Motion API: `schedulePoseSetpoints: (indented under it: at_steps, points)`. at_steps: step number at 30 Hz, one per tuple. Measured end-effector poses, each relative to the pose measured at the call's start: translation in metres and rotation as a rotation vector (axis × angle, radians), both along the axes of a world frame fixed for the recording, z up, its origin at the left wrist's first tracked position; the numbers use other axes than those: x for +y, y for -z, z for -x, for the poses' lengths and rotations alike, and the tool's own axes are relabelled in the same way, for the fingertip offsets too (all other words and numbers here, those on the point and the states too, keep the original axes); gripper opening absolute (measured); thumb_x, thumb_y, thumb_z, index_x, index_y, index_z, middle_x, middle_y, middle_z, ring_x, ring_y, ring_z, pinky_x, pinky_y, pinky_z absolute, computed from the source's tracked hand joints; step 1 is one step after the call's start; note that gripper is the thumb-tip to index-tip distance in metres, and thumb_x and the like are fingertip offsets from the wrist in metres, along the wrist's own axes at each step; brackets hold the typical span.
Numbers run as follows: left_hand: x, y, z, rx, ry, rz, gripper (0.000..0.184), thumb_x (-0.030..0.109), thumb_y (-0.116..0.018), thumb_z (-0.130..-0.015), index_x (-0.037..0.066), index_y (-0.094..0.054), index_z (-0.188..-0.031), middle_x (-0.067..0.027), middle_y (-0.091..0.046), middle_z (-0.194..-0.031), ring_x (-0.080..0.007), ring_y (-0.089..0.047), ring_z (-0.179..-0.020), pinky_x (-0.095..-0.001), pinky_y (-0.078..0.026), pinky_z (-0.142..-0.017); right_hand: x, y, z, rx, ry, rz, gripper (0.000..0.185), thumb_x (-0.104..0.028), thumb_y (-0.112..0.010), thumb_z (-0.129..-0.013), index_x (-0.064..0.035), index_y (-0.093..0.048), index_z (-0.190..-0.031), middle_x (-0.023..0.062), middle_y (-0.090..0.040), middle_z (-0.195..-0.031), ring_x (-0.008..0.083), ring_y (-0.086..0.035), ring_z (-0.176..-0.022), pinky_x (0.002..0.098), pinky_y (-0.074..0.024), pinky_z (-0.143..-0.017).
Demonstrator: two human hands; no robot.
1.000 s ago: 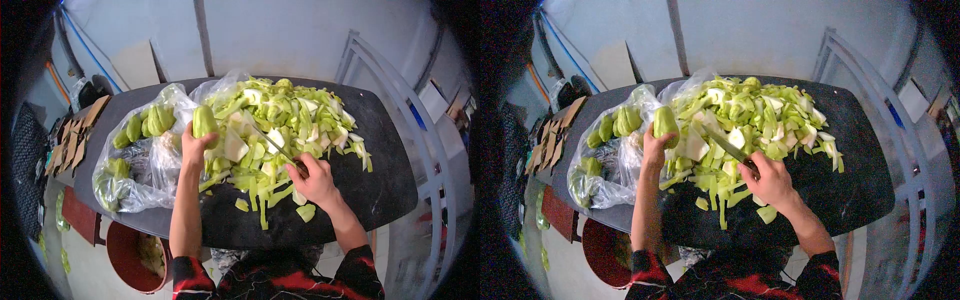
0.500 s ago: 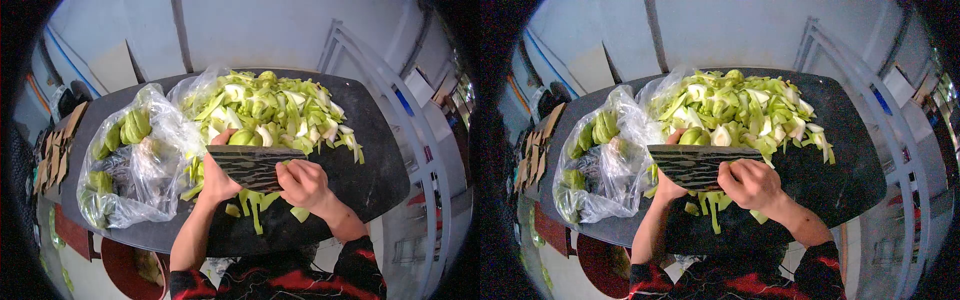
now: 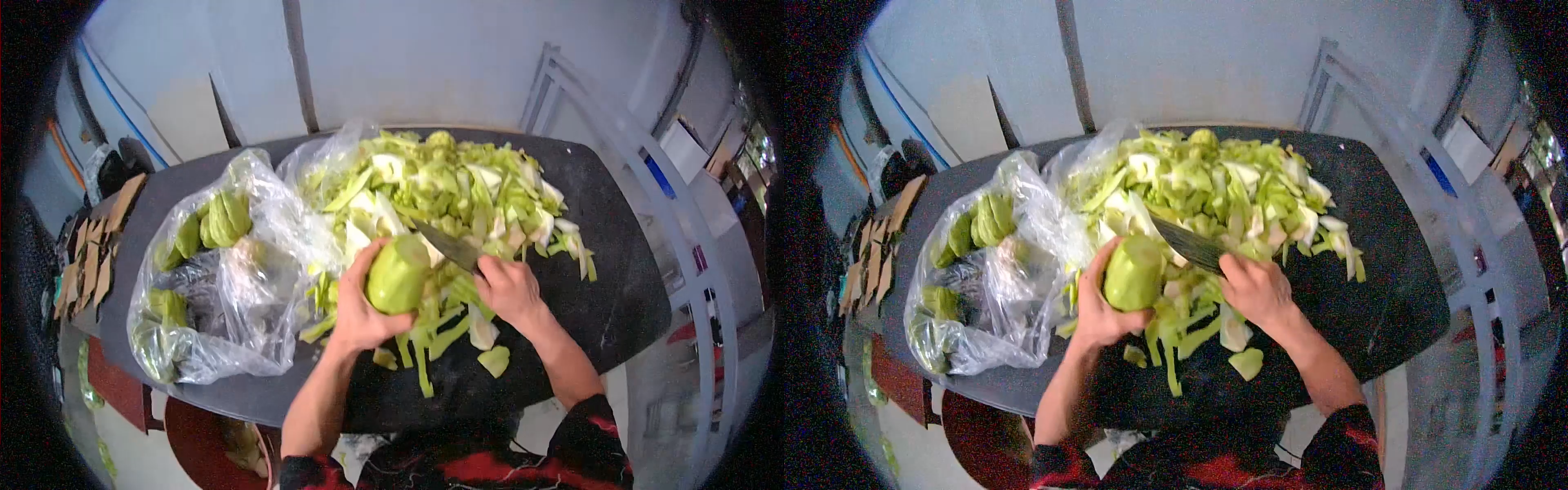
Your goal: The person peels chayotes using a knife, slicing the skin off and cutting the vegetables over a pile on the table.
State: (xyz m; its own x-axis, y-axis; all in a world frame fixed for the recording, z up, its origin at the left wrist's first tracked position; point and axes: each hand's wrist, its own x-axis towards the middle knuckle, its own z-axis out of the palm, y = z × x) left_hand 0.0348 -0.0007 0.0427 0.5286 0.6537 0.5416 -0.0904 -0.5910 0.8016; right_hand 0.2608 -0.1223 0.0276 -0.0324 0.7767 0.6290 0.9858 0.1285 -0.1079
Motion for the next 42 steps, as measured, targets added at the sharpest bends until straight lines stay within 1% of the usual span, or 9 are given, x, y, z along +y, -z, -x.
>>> schedulePoseSetpoints:
  at_steps: [6, 10, 15, 18, 31, 33, 36, 40, 42]
  points:
    - [-0.003, 0.000, 0.003, -0.228, 0.104, 0.997, 0.077, 0.009, -0.082, -0.062, -0.007, -0.048, -0.130, -0.0105, -0.063, -0.111, -0.0219, -0.062, -0.101, -0.0347, -0.048, -0.092, 0.001, -0.005, 0.010, 0.106, 0.027, -0.011, 0.017, -0.009, -0.066, -0.078, -0.0050, -0.050, -0.084, 0.0133, -0.062, -0.073, 0.0340, -0.064, -0.063, 0.0426, -0.0526, -0.054]
    - [0.008, 0.025, -0.001, -0.389, -0.023, 0.490, 0.075, 0.010, -0.084, -0.067, 0.000, -0.047, -0.131, -0.0109, -0.062, -0.113, -0.0209, -0.063, -0.100, -0.0342, -0.052, -0.087, 0.000, -0.002, 0.011, 0.126, 0.001, 0.022, 0.017, -0.009, -0.066, -0.077, -0.0050, -0.051, -0.085, 0.0133, -0.063, -0.075, 0.0340, -0.064, -0.064, 0.0427, -0.0525, -0.055]
    - [-0.003, 0.021, -0.003, -0.064, -0.034, 0.730, 0.060, 0.005, -0.078, -0.066, 0.003, -0.054, -0.121, -0.0091, -0.065, -0.104, -0.0200, -0.062, -0.095, -0.0337, -0.051, -0.084, -0.009, -0.023, 0.035, -0.048, -0.182, -0.127, 0.014, -0.003, -0.066, -0.072, -0.0001, -0.059, -0.084, 0.0112, -0.058, -0.067, 0.0295, -0.061, -0.057, 0.0388, -0.0502, -0.050]
    - [0.012, 0.046, -0.005, -0.086, -0.086, 0.114, 0.057, 0.017, -0.077, -0.070, 0.001, -0.055, -0.120, -0.0118, -0.068, -0.102, -0.0208, -0.064, -0.092, -0.0318, -0.050, -0.085, -0.014, -0.036, 0.054, -0.280, -0.277, -0.246, 0.009, -0.006, -0.063, -0.075, -0.0026, -0.061, -0.083, 0.0030, -0.053, -0.065, 0.0160, -0.058, -0.057, 0.0277, -0.0494, -0.049]
    - [0.008, 0.028, 0.002, 0.076, -0.127, 0.191, 0.059, 0.026, -0.080, -0.071, 0.000, -0.057, -0.119, -0.0137, -0.069, -0.100, -0.0202, -0.066, -0.093, -0.0322, -0.050, -0.087, -0.010, -0.045, 0.064, -0.341, -0.385, -0.203, 0.015, 0.001, -0.065, -0.073, 0.0025, -0.059, -0.087, 0.0020, -0.044, -0.060, 0.0149, -0.050, -0.051, 0.0267, -0.0421, -0.043]
    - [0.009, 0.030, 0.001, 0.040, -0.069, 0.227, 0.064, 0.023, -0.082, -0.065, -0.001, -0.057, -0.119, -0.0139, -0.069, -0.099, -0.0202, -0.065, -0.091, -0.0321, -0.050, -0.086, -0.009, -0.030, 0.051, -0.370, -0.340, -0.228, 0.008, -0.009, -0.062, -0.079, -0.0079, -0.060, -0.086, -0.0013, -0.048, -0.063, 0.0135, -0.054, -0.053, 0.0255, -0.0454, -0.045]
    - [-0.008, 0.003, 0.007, 0.151, 0.011, 0.304, 0.072, 0.015, -0.082, -0.057, -0.001, -0.056, -0.122, -0.0131, -0.067, -0.105, -0.0205, -0.063, -0.097, -0.0327, -0.050, -0.089, 0.015, 0.016, -0.020, -0.129, 0.126, 0.127, 0.009, -0.013, -0.060, -0.083, -0.0085, -0.053, -0.088, 0.0092, -0.061, -0.069, 0.0281, -0.064, -0.057, 0.0446, -0.0522, -0.048]
    - [-0.008, -0.002, 0.008, 0.074, 0.167, 0.774, 0.070, 0.008, -0.082, -0.062, -0.001, -0.055, -0.126, -0.0083, -0.066, -0.108, -0.0193, -0.062, -0.102, -0.0319, -0.047, -0.095, 0.002, 0.002, -0.019, -0.082, 0.098, 0.076, 0.018, -0.014, -0.067, -0.079, -0.0073, -0.052, -0.088, 0.0106, -0.064, -0.074, 0.0324, -0.065, -0.063, 0.0440, -0.0525, -0.052]
    - [-0.002, 0.013, 0.003, 0.025, 0.109, 0.646, 0.066, 0.017, -0.075, -0.078, 0.001, -0.045, -0.135, -0.0089, -0.060, -0.119, -0.0191, -0.058, -0.113, -0.0352, -0.046, -0.098, 0.002, 0.001, -0.016, -0.011, 0.080, 0.025, 0.020, -0.013, -0.068, -0.077, -0.0069, -0.052, -0.087, 0.0110, -0.064, -0.074, 0.0334, -0.065, -0.064, 0.0434, -0.0528, -0.054]
